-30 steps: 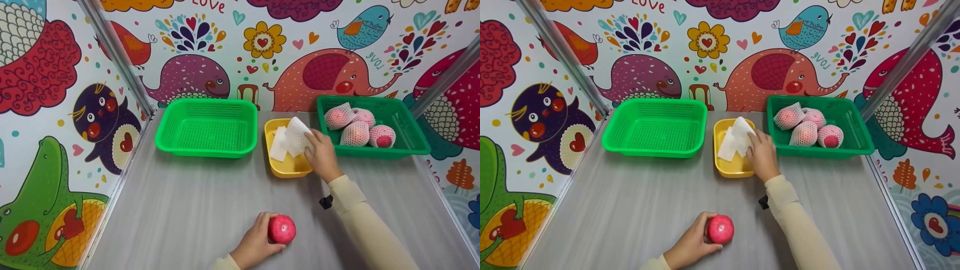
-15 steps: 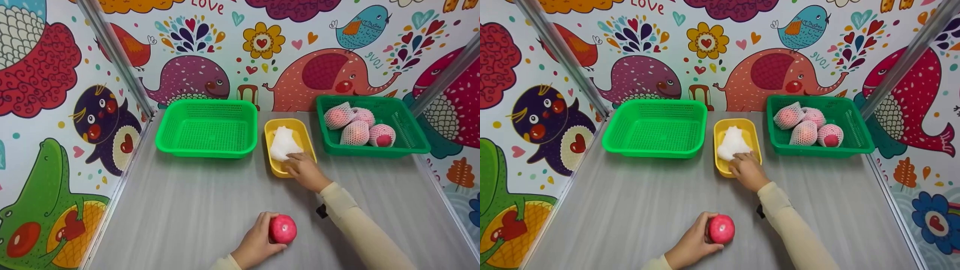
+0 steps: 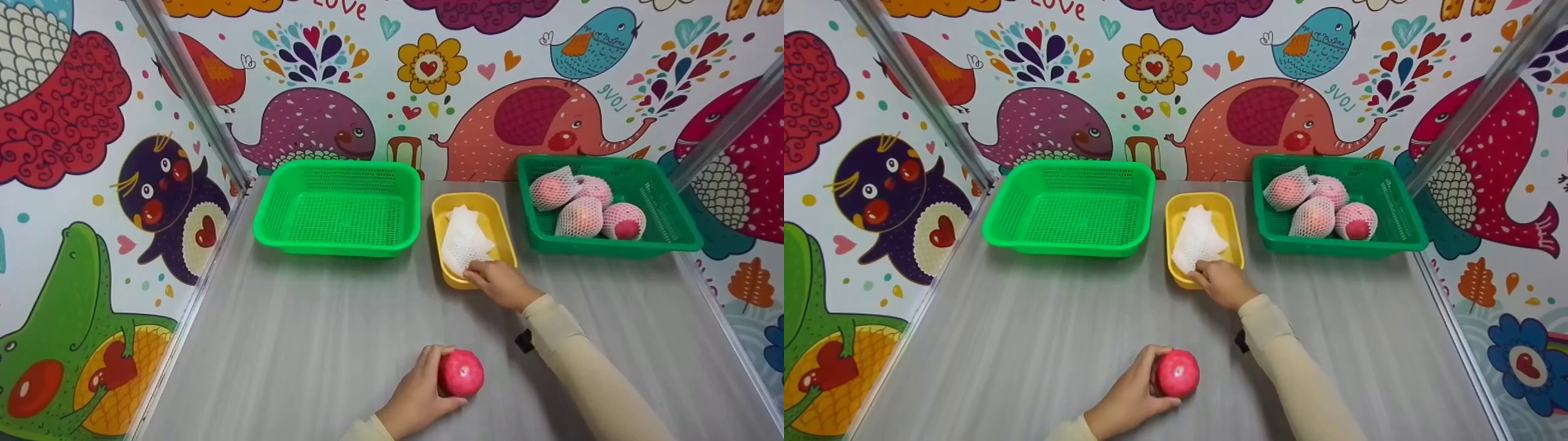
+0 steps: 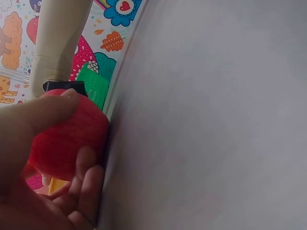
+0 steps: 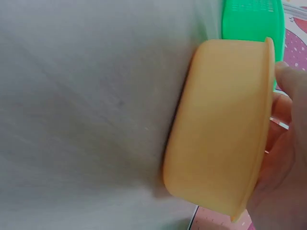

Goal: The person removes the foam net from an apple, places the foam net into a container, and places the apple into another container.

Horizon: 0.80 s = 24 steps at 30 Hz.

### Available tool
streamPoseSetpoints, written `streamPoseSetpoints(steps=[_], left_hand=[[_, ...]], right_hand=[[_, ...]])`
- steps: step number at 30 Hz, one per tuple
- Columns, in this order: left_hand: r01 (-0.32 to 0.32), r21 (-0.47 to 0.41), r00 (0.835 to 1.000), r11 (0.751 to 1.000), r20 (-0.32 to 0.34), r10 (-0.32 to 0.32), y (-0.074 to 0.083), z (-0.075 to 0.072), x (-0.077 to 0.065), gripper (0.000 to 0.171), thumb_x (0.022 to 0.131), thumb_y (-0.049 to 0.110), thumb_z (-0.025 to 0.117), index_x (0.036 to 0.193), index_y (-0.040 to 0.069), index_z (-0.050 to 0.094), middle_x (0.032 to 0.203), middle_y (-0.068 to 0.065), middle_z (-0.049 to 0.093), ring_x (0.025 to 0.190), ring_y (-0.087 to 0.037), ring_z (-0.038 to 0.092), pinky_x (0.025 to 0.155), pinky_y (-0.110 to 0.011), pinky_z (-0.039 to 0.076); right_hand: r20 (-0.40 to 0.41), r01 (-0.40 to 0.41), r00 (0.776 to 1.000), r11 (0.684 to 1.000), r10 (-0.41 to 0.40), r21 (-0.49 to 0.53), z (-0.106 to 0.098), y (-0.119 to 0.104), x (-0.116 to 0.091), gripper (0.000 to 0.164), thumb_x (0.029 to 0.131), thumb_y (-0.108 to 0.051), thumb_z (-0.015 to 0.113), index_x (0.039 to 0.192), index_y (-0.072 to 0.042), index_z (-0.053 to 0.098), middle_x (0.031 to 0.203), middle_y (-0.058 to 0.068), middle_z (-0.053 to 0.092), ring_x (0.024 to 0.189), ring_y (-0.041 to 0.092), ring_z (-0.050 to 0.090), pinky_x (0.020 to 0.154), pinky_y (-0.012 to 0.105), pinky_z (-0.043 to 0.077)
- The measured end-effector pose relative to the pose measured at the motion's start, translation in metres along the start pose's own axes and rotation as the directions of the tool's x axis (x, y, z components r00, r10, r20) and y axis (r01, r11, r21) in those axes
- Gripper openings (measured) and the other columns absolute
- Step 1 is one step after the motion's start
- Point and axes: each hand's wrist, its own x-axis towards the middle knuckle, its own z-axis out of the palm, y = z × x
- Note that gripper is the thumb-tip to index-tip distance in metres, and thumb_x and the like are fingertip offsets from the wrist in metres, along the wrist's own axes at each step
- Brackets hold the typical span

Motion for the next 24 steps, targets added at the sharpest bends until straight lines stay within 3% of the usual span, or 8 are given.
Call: streamPoseSetpoints(steps=[3,8,13,15,18,24], left_hand=[[0.000,0.004,1.000,1.000,0.011,0.000,0.001,-0.001,0.000,0.080,0.074,0.029,0.091,0.137,0.030,0.041,0.132,0.009,0.045,0.118,-0.011,0.055,0.095,-0.036,0.050],[0.035,-0.003,0.999,0.999,0.030,-0.035,0.003,-0.002,-0.001,0.080,0.075,0.031,0.091,0.136,0.032,0.041,0.132,0.010,0.045,0.118,-0.010,0.055,0.095,-0.036,0.050],[0.069,-0.018,0.996,0.997,0.051,-0.068,0.005,-0.002,0.000,0.078,0.074,0.031,0.091,0.134,0.033,0.042,0.131,0.013,0.046,0.118,-0.007,0.054,0.097,-0.036,0.049],[0.058,-0.019,0.997,0.998,0.061,-0.057,0.007,-0.002,0.002,0.078,0.074,0.032,0.092,0.134,0.033,0.043,0.130,0.014,0.048,0.117,-0.006,0.054,0.097,-0.035,0.049],[0.028,-0.023,0.997,0.999,0.068,-0.027,0.011,-0.004,0.006,0.078,0.074,0.032,0.091,0.136,0.032,0.044,0.130,0.013,0.050,0.116,-0.005,0.054,0.097,-0.035,0.049],[0.049,-0.048,0.998,0.998,0.037,-0.047,0.021,-0.014,0.015,0.078,0.078,0.035,0.088,0.140,0.031,0.042,0.131,0.012,0.050,0.117,-0.006,0.054,0.098,-0.037,0.048]], right_hand=[[0.029,-0.032,0.999,0.999,0.032,0.008,-0.002,-0.001,0.002,0.014,0.102,-0.026,0.062,0.099,-0.014,0.067,0.076,-0.005,0.057,0.068,0.016,0.051,0.066,0.036,0.046],[0.100,-0.114,0.989,0.993,0.111,0.024,-0.004,-0.006,0.008,0.026,0.103,-0.029,0.060,0.113,-0.009,0.073,0.096,0.000,0.070,0.084,0.019,0.061,0.083,0.042,0.053],[0.139,-0.167,0.976,0.986,0.165,0.003,-0.003,-0.008,0.016,0.025,0.102,-0.027,0.062,0.089,-0.009,0.073,0.079,0.000,0.060,0.071,0.018,0.052,0.067,0.034,0.045],[0.143,-0.182,0.972,0.983,0.184,-0.025,-0.003,-0.008,0.020,0.027,0.101,-0.025,0.063,0.079,-0.010,0.069,0.073,0.000,0.053,0.066,0.017,0.047,0.062,0.032,0.039],[0.171,-0.217,0.959,0.974,0.224,-0.057,-0.004,-0.011,0.030,0.029,0.099,-0.024,0.065,0.074,-0.011,0.071,0.069,0.000,0.055,0.063,0.018,0.047,0.061,0.032,0.039],[0.285,-0.234,0.921,0.963,0.264,-0.136,-0.006,-0.018,0.053,0.013,0.093,-0.022,0.074,0.092,-0.010,0.077,0.081,-0.001,0.068,0.075,0.022,0.056,0.077,0.036,0.050]])
